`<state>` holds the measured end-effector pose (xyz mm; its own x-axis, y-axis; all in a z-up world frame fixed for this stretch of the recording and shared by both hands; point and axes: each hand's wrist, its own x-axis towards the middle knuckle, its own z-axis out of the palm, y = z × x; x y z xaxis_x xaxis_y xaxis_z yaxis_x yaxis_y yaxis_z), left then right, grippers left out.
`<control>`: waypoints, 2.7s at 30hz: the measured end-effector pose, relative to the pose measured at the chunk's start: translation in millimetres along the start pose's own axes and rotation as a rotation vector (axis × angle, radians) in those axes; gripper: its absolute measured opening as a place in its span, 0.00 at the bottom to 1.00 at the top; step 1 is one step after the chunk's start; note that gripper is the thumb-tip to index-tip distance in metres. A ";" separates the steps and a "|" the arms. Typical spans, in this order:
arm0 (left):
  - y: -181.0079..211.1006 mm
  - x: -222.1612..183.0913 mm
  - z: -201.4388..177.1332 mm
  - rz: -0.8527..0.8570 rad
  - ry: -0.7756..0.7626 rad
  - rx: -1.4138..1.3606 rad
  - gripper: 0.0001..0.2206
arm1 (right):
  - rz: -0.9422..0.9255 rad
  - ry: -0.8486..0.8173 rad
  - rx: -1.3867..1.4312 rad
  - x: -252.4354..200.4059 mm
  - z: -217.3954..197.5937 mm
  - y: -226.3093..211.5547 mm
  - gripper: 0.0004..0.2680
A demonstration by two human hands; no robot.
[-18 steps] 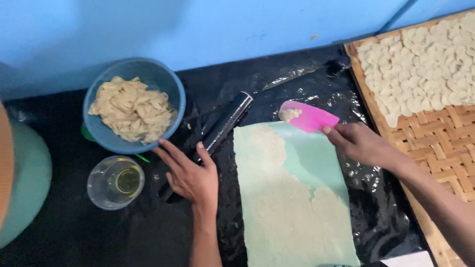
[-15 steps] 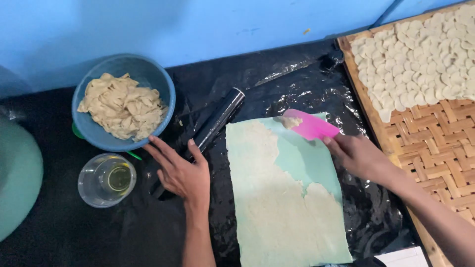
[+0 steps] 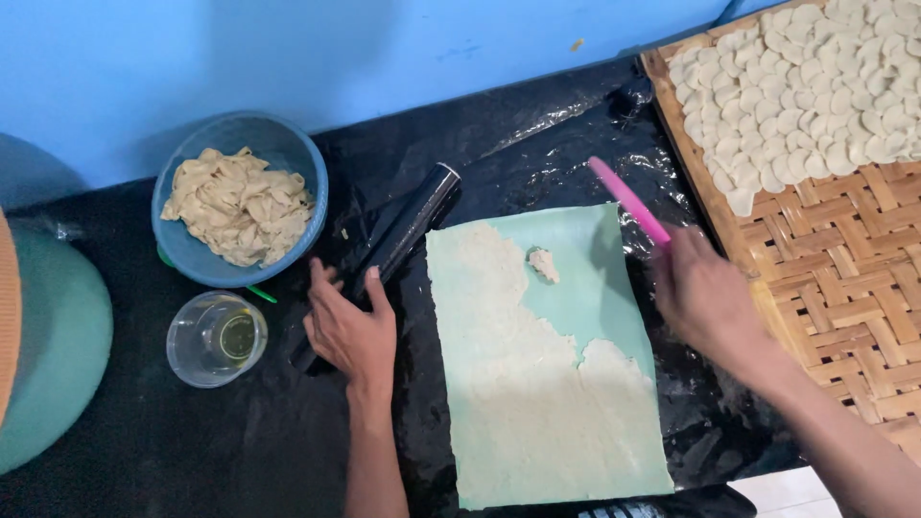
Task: Flattening pieces of dough using a rolling pin and spatula to make crackers.
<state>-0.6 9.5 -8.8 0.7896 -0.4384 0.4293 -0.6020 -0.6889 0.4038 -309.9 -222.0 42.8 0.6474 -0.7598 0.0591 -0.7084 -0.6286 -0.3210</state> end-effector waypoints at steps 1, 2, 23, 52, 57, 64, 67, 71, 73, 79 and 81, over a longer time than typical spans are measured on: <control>-0.1 1.5 -2.9 0.000 0.001 0.000 0.31 | -0.001 0.001 0.000 4.2 2.2 13.9 0.11; -0.4 3.0 -5.7 0.069 -0.046 0.041 0.28 | -0.001 0.091 -0.039 8.6 4.7 27.5 0.14; -3.5 10.9 -14.3 0.135 -0.198 0.081 0.25 | -0.221 0.100 0.059 -4.1 46.6 -84.6 0.10; 83.2 -65.2 -27.8 0.573 -0.480 -0.138 0.26 | -0.482 0.017 -0.066 5.0 33.6 -47.0 0.22; 83.8 -87.9 -30.8 0.588 -0.570 -0.004 0.26 | -0.492 -0.002 -0.101 -14.1 41.3 -34.1 0.25; 85.4 -125.4 -54.0 0.628 -0.661 0.009 0.28 | -0.496 -0.099 -0.157 -57.2 27.2 -22.0 0.23; 83.1 -133.8 -61.5 0.643 -0.613 -0.037 0.27 | -0.505 -0.078 -0.130 -73.5 20.2 -20.5 0.23; 91.2 -114.6 -66.1 0.554 -0.524 -0.239 0.22 | -0.498 0.053 -0.007 -82.3 20.6 -16.0 0.18; 95.4 -100.6 -64.7 0.545 -0.434 -0.255 0.23 | -0.485 0.103 0.040 -78.2 20.0 -19.3 0.17; 92.1 -79.4 -57.1 0.686 -0.566 -0.279 0.23 | -0.455 0.110 0.120 -45.9 12.1 -34.6 0.14; 94.8 -65.4 -58.8 0.708 -0.443 -0.238 0.21 | -0.489 0.127 0.105 -32.8 11.4 -38.5 0.15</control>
<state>-116.3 6.7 48.8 0.1633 -0.9368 0.3094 -0.9389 -0.0512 0.3404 -300.7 -171.0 42.5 0.8521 -0.3992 0.3385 -0.2946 -0.9004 -0.3202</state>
